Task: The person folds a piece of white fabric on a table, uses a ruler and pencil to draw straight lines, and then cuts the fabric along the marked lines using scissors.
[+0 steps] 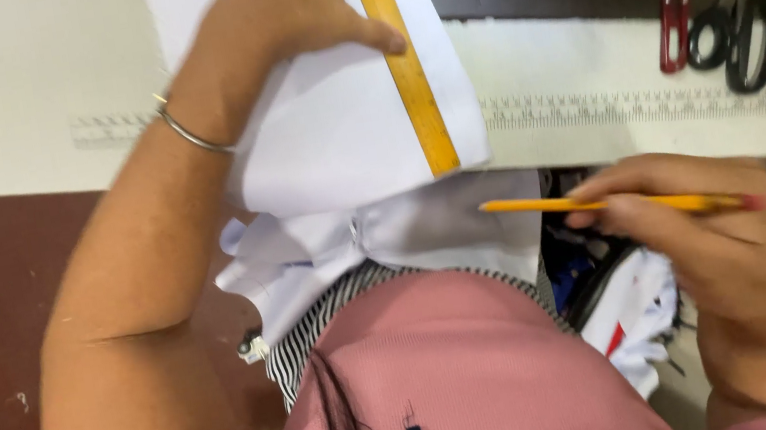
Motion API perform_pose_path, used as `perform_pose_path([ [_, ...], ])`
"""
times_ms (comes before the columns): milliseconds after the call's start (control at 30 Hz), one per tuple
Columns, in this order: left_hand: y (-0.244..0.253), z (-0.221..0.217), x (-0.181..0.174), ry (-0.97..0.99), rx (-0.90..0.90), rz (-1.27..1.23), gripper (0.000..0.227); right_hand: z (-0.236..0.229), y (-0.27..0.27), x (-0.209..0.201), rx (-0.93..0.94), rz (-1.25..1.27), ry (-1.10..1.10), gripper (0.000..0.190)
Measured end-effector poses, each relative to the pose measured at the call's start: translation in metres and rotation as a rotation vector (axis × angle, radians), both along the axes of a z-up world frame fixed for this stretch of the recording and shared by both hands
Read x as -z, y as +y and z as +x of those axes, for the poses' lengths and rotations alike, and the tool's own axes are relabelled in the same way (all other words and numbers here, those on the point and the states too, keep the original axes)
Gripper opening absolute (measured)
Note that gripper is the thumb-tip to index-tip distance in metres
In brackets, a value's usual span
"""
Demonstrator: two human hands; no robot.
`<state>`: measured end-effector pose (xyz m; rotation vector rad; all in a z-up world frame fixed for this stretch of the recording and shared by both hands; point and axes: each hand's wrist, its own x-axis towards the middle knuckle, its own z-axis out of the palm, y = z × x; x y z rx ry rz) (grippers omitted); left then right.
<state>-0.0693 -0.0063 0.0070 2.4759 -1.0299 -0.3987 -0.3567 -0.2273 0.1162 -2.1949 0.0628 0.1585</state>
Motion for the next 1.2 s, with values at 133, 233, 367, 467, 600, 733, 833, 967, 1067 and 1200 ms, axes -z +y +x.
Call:
perform_pose_path([
  [133, -0.006, -0.006, -0.014, -0.207, -0.129, 0.144, 0.135, -0.002, -0.029, 0.035, 0.285, 0.42, -0.342, 0.035],
  [233, -0.025, -0.005, 0.005, -0.418, -0.307, 0.115, 0.094, 0.024, -0.045, 0.079, 0.28, 0.572, -0.454, 0.041],
  [367, -0.045, -0.007, 0.022, -0.19, -0.542, 0.076, 0.064, 0.046, -0.046, 0.124, 0.499, 0.635, -0.456, 0.03],
  [467, -0.047, -0.009, 0.01, -0.025, -0.579, 0.098, 0.037, 0.051, -0.051, 0.149, 0.563, 0.725, -0.449, 0.029],
  [600, -0.045, -0.009, 0.028, -0.135, -0.547, -0.03, 0.027, 0.049, -0.052, 0.145, 0.591, 0.747, -0.422, 0.032],
  [733, -0.048, -0.013, 0.021, -0.141, -0.596, -0.117, 0.024, 0.049, -0.049, 0.146, 0.552, 0.695, -0.422, 0.034],
  [833, -0.044, -0.006, 0.011, -0.068, -0.58, -0.119, 0.021, 0.049, -0.047, 0.144, 0.532, 0.649, -0.43, 0.036],
  [967, -0.012, 0.031, 0.017, -0.034, -0.512, -0.173, 0.019, 0.048, -0.047, 0.145, 0.53, 0.626, -0.438, 0.035],
  [1067, 0.053, 0.013, -0.03, -0.073, -0.275, -0.328, 0.019, 0.047, -0.049, 0.147, 0.517, 0.632, -0.447, 0.033],
  [1200, 0.099, -0.03, -0.058, 0.045, -0.158, -0.195, 0.008, 0.051, -0.052, 0.155, 0.53, 0.637, -0.465, 0.035],
])
